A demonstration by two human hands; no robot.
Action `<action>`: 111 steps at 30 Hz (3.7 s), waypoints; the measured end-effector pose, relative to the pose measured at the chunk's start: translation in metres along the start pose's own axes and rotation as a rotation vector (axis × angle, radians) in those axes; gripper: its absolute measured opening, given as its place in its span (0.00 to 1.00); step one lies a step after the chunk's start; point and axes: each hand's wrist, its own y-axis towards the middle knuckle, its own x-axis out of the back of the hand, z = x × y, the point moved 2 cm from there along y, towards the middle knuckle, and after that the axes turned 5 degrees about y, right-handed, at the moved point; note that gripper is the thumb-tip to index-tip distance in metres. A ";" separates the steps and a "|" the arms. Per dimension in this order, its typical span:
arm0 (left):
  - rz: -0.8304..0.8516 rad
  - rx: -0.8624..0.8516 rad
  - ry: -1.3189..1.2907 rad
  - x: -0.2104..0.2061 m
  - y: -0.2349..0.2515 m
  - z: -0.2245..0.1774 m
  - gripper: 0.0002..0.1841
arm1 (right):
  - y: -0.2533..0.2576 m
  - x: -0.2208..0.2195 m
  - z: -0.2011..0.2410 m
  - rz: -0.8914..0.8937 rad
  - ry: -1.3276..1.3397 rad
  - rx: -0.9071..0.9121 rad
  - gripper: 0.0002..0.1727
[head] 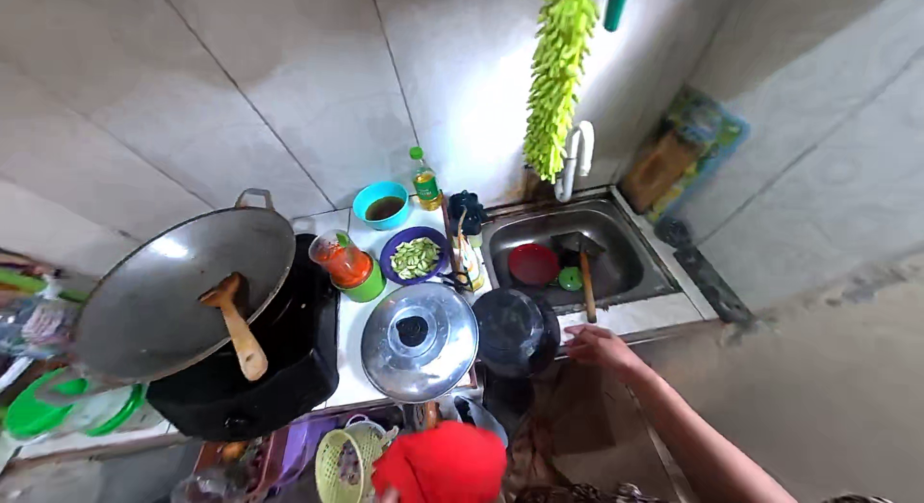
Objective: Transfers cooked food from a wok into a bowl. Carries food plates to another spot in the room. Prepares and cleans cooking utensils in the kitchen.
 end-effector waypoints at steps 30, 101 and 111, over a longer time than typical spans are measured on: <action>-0.006 -0.383 -0.337 0.052 -0.019 -0.011 0.23 | -0.007 -0.163 0.090 0.399 -0.445 0.612 0.15; -0.818 -0.156 0.278 0.206 0.286 -0.281 0.32 | 0.007 0.038 -0.033 -0.015 -0.591 0.096 0.20; -0.670 0.093 0.471 0.202 0.297 -0.268 0.23 | 0.003 0.028 -0.026 -0.027 -0.599 0.114 0.18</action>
